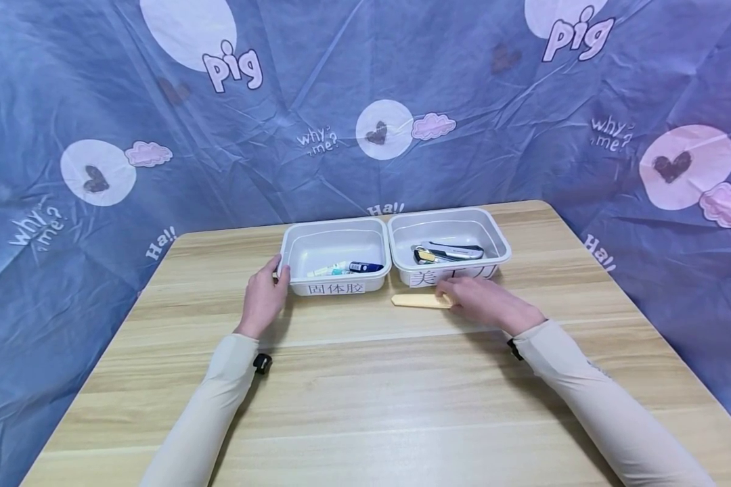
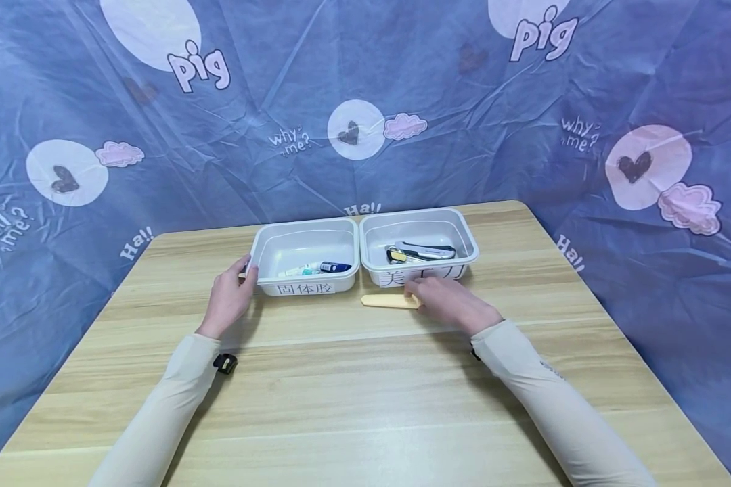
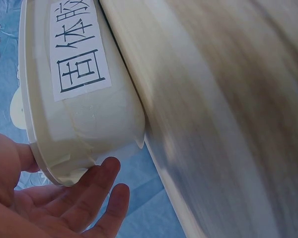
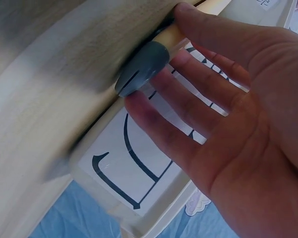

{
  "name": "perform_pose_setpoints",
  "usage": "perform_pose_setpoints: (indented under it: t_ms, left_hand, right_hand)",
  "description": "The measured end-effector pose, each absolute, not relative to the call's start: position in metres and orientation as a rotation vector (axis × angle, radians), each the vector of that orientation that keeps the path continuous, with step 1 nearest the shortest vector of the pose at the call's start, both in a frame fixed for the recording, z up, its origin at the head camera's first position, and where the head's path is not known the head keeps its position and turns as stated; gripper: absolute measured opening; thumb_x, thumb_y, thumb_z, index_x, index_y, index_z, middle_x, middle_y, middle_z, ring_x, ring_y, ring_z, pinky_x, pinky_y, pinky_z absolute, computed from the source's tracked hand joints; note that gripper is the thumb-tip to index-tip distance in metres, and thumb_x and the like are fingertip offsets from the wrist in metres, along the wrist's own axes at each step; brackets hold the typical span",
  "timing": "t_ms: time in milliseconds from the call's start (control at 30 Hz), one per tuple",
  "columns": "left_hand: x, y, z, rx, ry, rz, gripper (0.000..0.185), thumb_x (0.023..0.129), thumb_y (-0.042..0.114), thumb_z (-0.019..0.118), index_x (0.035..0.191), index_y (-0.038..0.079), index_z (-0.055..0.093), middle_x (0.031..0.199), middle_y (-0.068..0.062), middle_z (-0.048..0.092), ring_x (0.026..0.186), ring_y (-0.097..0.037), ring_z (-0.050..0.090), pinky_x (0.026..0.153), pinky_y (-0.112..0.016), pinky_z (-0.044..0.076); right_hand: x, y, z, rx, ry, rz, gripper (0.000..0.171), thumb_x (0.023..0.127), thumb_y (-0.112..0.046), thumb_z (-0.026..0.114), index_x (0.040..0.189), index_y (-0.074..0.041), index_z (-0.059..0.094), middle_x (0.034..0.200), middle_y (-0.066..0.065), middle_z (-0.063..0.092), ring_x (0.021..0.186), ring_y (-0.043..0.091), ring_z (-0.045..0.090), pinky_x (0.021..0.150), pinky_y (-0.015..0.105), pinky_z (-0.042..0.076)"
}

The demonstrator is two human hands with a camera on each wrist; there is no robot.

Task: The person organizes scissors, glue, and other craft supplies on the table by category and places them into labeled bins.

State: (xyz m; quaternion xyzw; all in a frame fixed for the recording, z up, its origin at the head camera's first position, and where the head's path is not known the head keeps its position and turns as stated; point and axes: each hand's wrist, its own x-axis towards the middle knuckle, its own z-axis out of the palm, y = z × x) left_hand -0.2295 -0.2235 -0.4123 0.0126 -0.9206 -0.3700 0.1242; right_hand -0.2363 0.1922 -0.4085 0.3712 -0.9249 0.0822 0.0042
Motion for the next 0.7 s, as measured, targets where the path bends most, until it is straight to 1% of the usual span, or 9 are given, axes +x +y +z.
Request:
perform_pose_setpoints:
  t_ms: [133, 300, 400, 567, 700]
  left_hand:
    - [-0.230, -0.224, -0.413, 0.037, -2.681, -1.082, 0.052, 0.108, 0.025, 0.047, 0.150, -0.005, 0.045, 0.131, -0.029, 0.064, 0.097, -0.036, 0.072, 0.075, -0.045, 0.060]
    - [-0.230, -0.224, -0.412, 0.040, -2.683, -1.087, 0.051, 0.108, 0.025, 0.047, 0.151, -0.004, 0.045, 0.132, -0.029, 0.063, 0.100, -0.038, 0.072, 0.077, -0.047, 0.060]
    - [-0.229, -0.223, -0.411, 0.047, -2.687, -1.082, 0.052, 0.108, 0.025, 0.047, 0.151, -0.005, 0.044, 0.132, -0.030, 0.063, 0.101, -0.038, 0.072, 0.079, -0.048, 0.060]
    - [-0.230, -0.223, -0.410, 0.058, -2.696, -1.078, 0.052, 0.108, 0.025, 0.047, 0.151, -0.005, 0.044, 0.131, -0.030, 0.064, 0.100, -0.038, 0.071, 0.078, -0.047, 0.060]
    - [-0.230, -0.223, -0.410, 0.055, -2.697, -1.074, 0.052, 0.108, 0.024, 0.047, 0.151, -0.005, 0.044, 0.131, -0.031, 0.063, 0.100, -0.038, 0.071, 0.078, -0.047, 0.061]
  right_hand:
    - [-0.236, 0.192, -0.407, 1.172, -2.904, 0.260, 0.024, 0.083, 0.000, 0.078, 0.097, -0.016, 0.066, 0.097, 0.001, 0.066, 0.083, 0.018, 0.060, 0.073, 0.039, 0.054]
    - [-0.235, 0.192, -0.406, 1.187, -2.881, 0.277, 0.025, 0.082, 0.000, 0.079, 0.098, -0.016, 0.067, 0.096, 0.000, 0.066, 0.083, 0.018, 0.060, 0.073, 0.039, 0.055]
    - [-0.234, 0.192, -0.405, 1.194, -2.878, 0.282, 0.027, 0.081, 0.000, 0.080, 0.100, -0.016, 0.068, 0.099, 0.001, 0.068, 0.085, 0.019, 0.063, 0.075, 0.041, 0.057]
    - [-0.232, 0.192, -0.402, 1.201, -2.877, 0.279, 0.030, 0.081, 0.001, 0.080, 0.105, -0.015, 0.070, 0.111, 0.004, 0.071, 0.096, 0.025, 0.069, 0.082, 0.044, 0.059]
    - [-0.230, 0.192, -0.397, 1.194, -2.867, 0.280, 0.033, 0.082, 0.003, 0.079, 0.109, -0.014, 0.071, 0.112, 0.005, 0.072, 0.097, 0.026, 0.070, 0.083, 0.043, 0.060]
